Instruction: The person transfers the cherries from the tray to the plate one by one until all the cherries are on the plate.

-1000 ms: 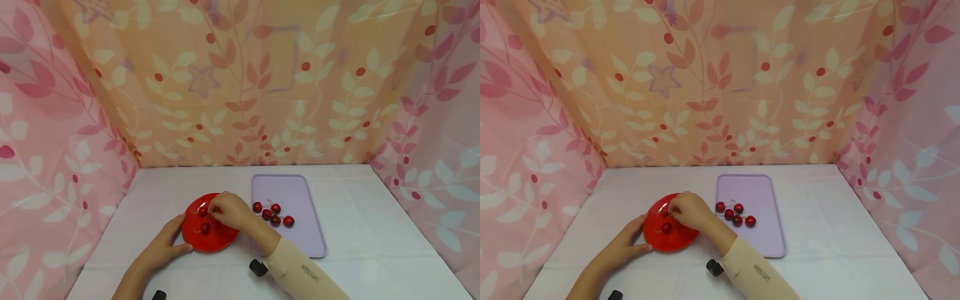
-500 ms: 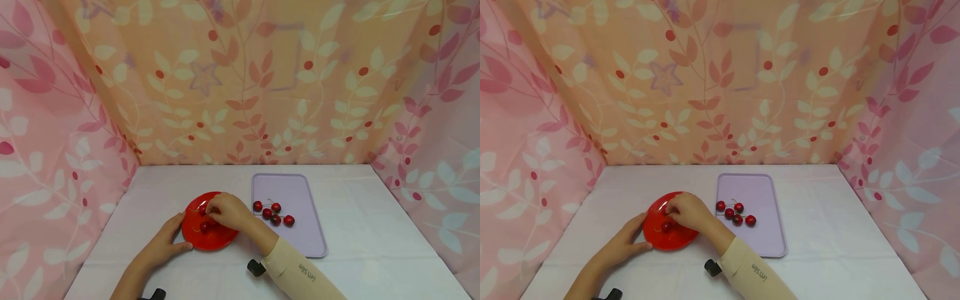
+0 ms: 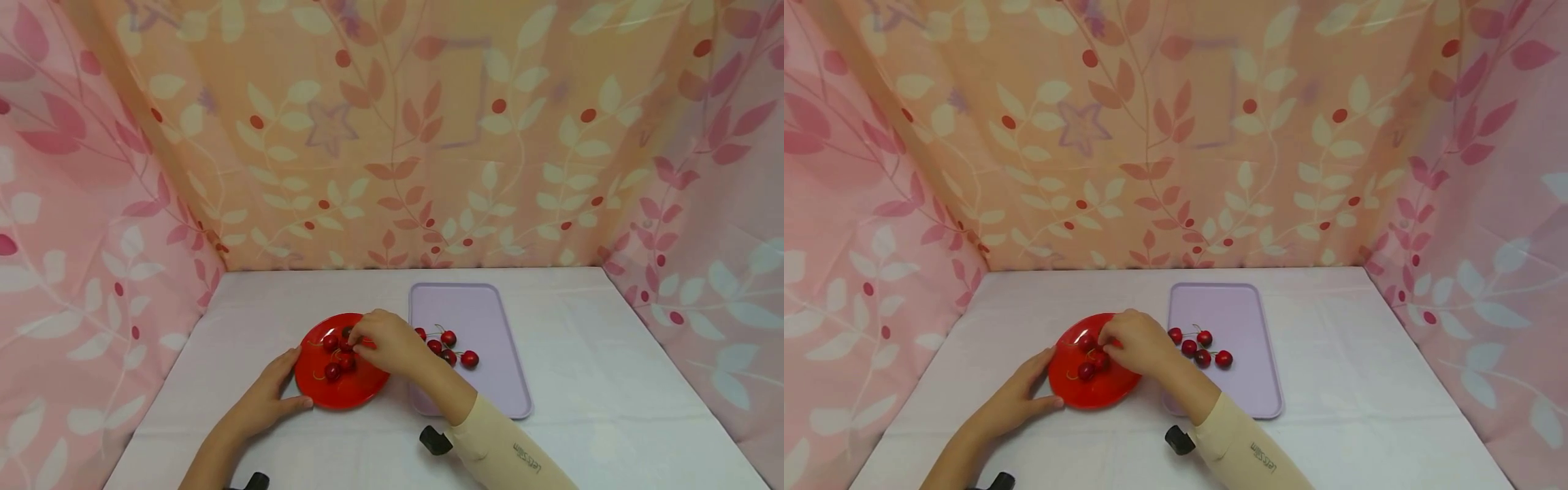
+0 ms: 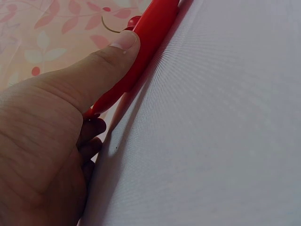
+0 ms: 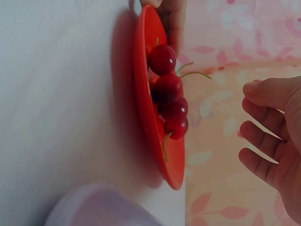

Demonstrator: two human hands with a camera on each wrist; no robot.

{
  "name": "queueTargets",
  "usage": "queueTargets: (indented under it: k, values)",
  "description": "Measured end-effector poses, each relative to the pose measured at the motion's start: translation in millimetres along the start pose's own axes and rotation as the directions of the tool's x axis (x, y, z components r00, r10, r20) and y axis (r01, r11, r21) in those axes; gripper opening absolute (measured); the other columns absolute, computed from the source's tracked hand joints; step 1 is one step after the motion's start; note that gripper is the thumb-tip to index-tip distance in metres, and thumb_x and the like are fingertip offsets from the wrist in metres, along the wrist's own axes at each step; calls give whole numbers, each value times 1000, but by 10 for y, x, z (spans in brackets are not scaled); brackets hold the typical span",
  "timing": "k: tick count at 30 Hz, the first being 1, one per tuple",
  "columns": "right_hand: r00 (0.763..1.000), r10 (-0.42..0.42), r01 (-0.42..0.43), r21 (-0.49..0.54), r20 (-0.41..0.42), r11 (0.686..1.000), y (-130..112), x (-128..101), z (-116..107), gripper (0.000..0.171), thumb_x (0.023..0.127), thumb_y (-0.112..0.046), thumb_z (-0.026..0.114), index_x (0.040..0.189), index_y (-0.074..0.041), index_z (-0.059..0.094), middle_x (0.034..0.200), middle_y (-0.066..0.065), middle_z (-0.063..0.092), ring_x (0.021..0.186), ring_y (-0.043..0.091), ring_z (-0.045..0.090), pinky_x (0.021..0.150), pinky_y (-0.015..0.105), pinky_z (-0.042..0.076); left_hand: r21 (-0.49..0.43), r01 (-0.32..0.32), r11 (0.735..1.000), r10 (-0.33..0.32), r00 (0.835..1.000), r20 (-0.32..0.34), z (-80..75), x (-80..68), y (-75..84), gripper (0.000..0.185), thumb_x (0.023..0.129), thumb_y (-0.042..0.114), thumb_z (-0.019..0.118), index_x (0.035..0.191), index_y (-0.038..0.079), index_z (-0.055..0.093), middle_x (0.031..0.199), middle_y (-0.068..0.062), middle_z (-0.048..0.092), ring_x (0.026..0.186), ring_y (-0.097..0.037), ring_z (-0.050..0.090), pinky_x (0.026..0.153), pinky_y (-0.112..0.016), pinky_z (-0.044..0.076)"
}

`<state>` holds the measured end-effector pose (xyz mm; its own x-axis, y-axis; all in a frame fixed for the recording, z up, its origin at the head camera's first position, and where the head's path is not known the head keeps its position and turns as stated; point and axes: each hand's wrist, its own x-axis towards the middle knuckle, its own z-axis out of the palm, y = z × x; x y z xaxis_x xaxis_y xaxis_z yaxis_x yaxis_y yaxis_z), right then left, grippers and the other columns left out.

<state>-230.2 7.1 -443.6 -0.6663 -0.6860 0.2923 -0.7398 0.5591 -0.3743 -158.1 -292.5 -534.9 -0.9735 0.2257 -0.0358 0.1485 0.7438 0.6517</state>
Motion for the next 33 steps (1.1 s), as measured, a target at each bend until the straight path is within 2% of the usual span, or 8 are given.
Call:
queueTargets:
  k: [6, 13, 18, 24, 33]
  values:
    - [999, 16, -16, -9, -31, 1000, 22, -136, -143, 8, 92, -20, 77, 99, -24, 78, 94, -14, 70, 96, 8, 60, 86, 23, 55, -1, -13, 1000, 13, 1000, -13, 6, -20, -5, 110, 78, 62, 80, 164, 16, 27, 167, -15, 29, 153, -40, 24, 117, -68, 29]
    - [998, 29, -29, 1, -50, 1000, 50, -309, -210, 8, 92, -20, 76, 99, -25, 77, 94, -15, 69, 98, 8, 60, 89, 25, 54, -6, 0, 1000, 0, 1000, -10, 16, -51, -13, 111, 78, 63, 79, 164, 15, 26, 167, -15, 28, 154, -41, 23, 119, -68, 25]
    - [994, 31, -31, -1, -105, 1000, 78, -468, -274, 10, 91, -19, 78, 98, -25, 76, 95, -16, 70, 99, 7, 60, 87, 26, 55, -9, -16, 1000, 16, 1000, -20, -13, -60, 6, 110, 79, 63, 79, 164, 17, 26, 167, -15, 28, 153, -41, 23, 117, -68, 27]
    - [986, -1, 1, -1, -169, 1000, 128, -628, -368, 13, 88, -13, 80, 97, -21, 76, 93, -13, 70, 95, 8, 61, 86, 28, 55, -18, -43, 999, 43, 999, -32, -26, -53, 1, 109, 79, 58, 81, 164, 16, 27, 167, -15, 29, 153, -41, 24, 118, -68, 28]
    - [970, 29, -30, 0, -240, 1000, 256, -849, -471, 16, 87, -12, 81, 96, -24, 76, 93, -14, 69, 90, 4, 57, 78, 21, 54, -25, -37, 999, 36, 999, -15, 7, -14, -5, 109, 79, 59, 80, 164, 17, 26, 167, -16, 28, 153, -42, 23, 118, -69, 26]
